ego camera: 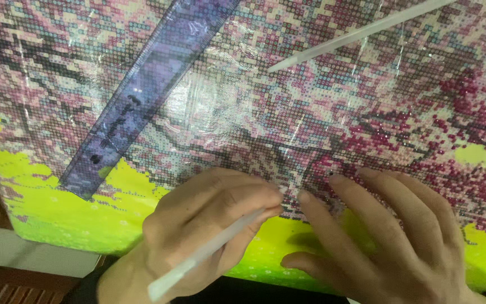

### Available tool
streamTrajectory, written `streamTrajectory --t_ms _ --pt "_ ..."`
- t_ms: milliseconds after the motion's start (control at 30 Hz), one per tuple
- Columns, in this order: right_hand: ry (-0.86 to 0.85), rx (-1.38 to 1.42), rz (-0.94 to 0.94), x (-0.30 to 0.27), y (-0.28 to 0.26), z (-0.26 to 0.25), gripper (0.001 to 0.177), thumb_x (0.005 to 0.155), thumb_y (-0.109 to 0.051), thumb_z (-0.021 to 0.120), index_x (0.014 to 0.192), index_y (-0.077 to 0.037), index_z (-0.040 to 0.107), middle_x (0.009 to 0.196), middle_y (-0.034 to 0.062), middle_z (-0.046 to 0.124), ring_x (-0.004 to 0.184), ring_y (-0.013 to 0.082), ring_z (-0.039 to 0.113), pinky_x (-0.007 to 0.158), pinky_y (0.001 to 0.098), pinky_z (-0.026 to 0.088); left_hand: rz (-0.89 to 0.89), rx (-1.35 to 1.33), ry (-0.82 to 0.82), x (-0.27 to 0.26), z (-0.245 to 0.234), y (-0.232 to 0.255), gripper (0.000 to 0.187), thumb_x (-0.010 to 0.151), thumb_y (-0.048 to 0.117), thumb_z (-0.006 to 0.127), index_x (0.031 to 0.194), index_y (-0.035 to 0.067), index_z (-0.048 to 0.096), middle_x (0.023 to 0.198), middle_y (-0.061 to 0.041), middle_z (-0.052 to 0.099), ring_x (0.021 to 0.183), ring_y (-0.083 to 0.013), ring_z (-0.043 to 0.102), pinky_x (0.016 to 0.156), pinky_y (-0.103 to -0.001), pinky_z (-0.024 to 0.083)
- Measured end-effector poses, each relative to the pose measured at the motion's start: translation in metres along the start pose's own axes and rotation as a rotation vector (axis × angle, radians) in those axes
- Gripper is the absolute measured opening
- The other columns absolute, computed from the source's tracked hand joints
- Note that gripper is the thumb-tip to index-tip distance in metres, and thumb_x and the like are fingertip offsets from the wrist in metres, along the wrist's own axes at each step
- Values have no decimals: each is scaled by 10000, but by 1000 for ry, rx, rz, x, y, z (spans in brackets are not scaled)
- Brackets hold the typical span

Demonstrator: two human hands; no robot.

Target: The person places small beads onto a sticky canvas using a tool and picks up additional beads from a small tray.

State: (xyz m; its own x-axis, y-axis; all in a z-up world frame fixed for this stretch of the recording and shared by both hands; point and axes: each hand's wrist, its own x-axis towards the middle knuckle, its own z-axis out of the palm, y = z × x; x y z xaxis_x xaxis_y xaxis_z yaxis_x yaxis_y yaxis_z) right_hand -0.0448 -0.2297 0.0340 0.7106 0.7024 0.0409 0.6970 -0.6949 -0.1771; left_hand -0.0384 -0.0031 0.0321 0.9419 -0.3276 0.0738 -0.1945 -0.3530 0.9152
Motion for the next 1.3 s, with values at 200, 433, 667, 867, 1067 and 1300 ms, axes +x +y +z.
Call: streamTrajectory --t_ms 200,433,667,867,1067,1300 --pt "44 -26 -22 6 -1 0 592 910 -738 489 1122 -235 718 1108 94 649 1017 336 612 839 487 541 64 -20 59 -3 5 -6 103 889 -15 660 974 -68 635 908 -154 698 795 -262 723 773 -358 617" --pt "48 -15 -27 8 -2 -1 593 904 -743 513 1141 -237 714 1126 93 618 1055 341 586 869 500 538 89 -59 57 -6 2 -7 81 906 -33 628 979 -66 622 919 -133 698 799 -260 716 772 -350 592" --pt "50 -14 -24 12 -5 -3 626 905 -728 452 1184 -227 702 1124 100 604 1069 345 570 891 505 527 -91 -78 119 -8 -7 -4 97 885 53 659 969 18 626 889 -86 716 742 -194 722 730 -274 581" --pt "143 115 1 2 -3 -7 527 884 -603 637 1103 -128 705 1085 117 615 1030 354 587 888 490 515 -53 -173 124 -13 -5 -8 107 882 61 662 976 23 627 852 -96 734 707 -171 742 661 -248 619" --pt "178 337 46 0 -1 -16 371 823 -366 801 1039 -96 666 975 60 675 927 325 613 830 434 515 -35 -300 176 -10 4 23 110 833 84 717 919 60 652 822 -77 743 674 -185 764 673 -284 635" --pt "288 410 -19 -2 -2 -18 196 842 -256 723 941 -89 698 912 27 676 836 293 620 731 402 500 33 -189 127 -12 12 32 98 872 120 673 932 53 635 830 -65 742 717 -192 771 713 -278 612"
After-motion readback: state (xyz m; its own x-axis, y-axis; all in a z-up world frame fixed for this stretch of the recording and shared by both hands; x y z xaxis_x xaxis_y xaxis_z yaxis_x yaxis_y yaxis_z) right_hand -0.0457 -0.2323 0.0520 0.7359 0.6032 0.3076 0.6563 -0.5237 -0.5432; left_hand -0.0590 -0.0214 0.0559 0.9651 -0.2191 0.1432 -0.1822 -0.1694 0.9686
